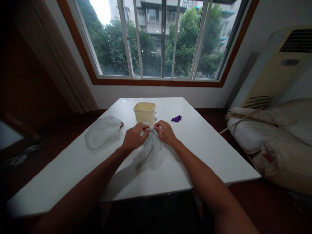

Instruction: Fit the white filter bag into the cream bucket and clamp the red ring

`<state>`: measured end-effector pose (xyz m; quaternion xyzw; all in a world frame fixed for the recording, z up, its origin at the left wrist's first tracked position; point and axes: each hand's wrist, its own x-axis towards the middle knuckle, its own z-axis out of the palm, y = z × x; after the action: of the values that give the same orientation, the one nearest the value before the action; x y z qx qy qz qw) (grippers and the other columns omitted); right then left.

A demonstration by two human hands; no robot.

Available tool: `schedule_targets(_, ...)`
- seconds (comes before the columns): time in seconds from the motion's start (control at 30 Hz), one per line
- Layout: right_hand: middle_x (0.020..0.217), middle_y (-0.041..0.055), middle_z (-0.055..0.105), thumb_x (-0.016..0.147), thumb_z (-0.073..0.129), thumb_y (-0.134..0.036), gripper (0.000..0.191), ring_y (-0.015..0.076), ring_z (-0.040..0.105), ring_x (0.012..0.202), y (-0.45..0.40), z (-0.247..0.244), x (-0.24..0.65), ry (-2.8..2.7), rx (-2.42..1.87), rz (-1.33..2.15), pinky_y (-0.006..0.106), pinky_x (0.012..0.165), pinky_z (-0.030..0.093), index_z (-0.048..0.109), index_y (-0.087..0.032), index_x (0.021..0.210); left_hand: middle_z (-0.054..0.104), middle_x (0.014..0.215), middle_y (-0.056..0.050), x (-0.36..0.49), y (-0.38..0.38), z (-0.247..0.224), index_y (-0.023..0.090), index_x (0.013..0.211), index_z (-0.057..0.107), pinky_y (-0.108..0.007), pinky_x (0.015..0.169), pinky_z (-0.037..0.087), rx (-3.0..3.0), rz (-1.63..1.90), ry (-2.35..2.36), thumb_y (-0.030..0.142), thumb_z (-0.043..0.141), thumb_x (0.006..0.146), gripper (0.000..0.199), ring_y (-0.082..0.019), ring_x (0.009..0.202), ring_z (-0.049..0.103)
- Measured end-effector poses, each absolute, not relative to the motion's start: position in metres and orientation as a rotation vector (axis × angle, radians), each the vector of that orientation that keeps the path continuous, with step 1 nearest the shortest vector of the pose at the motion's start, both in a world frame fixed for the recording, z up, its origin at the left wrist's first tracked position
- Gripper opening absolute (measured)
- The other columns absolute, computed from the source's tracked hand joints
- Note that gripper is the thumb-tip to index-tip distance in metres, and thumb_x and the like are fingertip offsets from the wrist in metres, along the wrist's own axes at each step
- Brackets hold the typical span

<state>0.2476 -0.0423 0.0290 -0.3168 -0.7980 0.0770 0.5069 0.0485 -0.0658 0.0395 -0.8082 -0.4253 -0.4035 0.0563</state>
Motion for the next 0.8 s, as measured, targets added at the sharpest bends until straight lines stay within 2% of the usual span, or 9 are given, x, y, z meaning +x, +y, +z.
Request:
schedule_targets(0.2,0.079,0.0048,0.062,0.094,0.047,-0.028,0.019,0.0193,0.055,0.074,-0.041,0.028,0.248,-1.904,-0.791,0.174,0.034,0.071,0.042,0.057,-0.021,0.081,0.066,0.088,-0.001,0.047,-0.063,0.039,0.023,0.096,0.064,-0.027,0.066,0.043,-2.522,-1.151,-1.378,0.027,0.057,0.09,0.011,-0.016,0.077,0.063)
schedule_targets(0.43,0.079,0.0041,0.063,0.094,0.049,-0.032,0.019,0.0186,0.058,0.076,-0.025,0.019,0.256,-1.771,-0.891,0.25,0.033,0.073,0.047,0.058,-0.019,0.083,0.065,0.082,0.001,0.046,-0.062,0.043,0.022,0.091,0.062,-0.026,0.064,0.04,-2.442,-1.393,-1.605,0.025,0.059,0.084,0.008,-0.014,0.07,0.058)
schedule_targets(0.53,0.092,0.0065,0.065,0.094,0.052,-0.033,0.017,0.0199,0.06,0.087,-0.034,0.027,0.256,-1.835,-0.802,0.199,0.036,0.081,0.049,0.061,-0.019,0.097,0.063,0.077,0.002,0.047,-0.062,0.041,0.021,0.09,0.061,-0.026,0.063,0.039,-2.471,-1.432,-1.652,0.026,0.058,0.085,0.008,-0.013,0.067,0.056)
schedule_targets(0.63,0.113,0.0095,0.065,0.092,0.059,-0.032,0.026,0.023,0.059,0.104,-0.045,0.037,0.253,-1.994,-0.665,0.092,0.041,0.092,0.048,0.062,-0.023,0.116,0.062,0.075,0.002,0.05,-0.064,0.04,0.02,0.087,0.06,-0.025,0.062,0.039,-2.505,-1.469,-1.629,0.03,0.057,0.086,0.01,-0.013,0.066,0.055)
schedule_targets(0.7,0.11,0.009,0.066,0.092,0.06,-0.029,0.021,0.0236,0.059,0.102,-0.049,0.039,0.251,-2.064,-0.656,0.032,0.042,0.09,0.048,0.067,-0.024,0.111,0.062,0.074,0.001,0.053,-0.066,0.04,0.02,0.086,0.06,-0.025,0.062,0.039,-2.551,-1.467,-1.583,0.032,0.056,0.086,0.012,-0.013,0.065,0.054)
schedule_targets(0.8,0.091,0.0068,0.067,0.092,0.059,-0.026,0.012,0.0224,0.06,0.089,-0.049,0.039,0.25,-2.041,-0.698,0.001,0.04,0.081,0.048,0.071,-0.023,0.092,0.061,0.074,0.001,0.056,-0.068,0.04,0.02,0.085,0.059,-0.025,0.062,0.038,-2.599,-1.433,-1.537,0.032,0.056,0.087,0.013,-0.013,0.065,0.053)
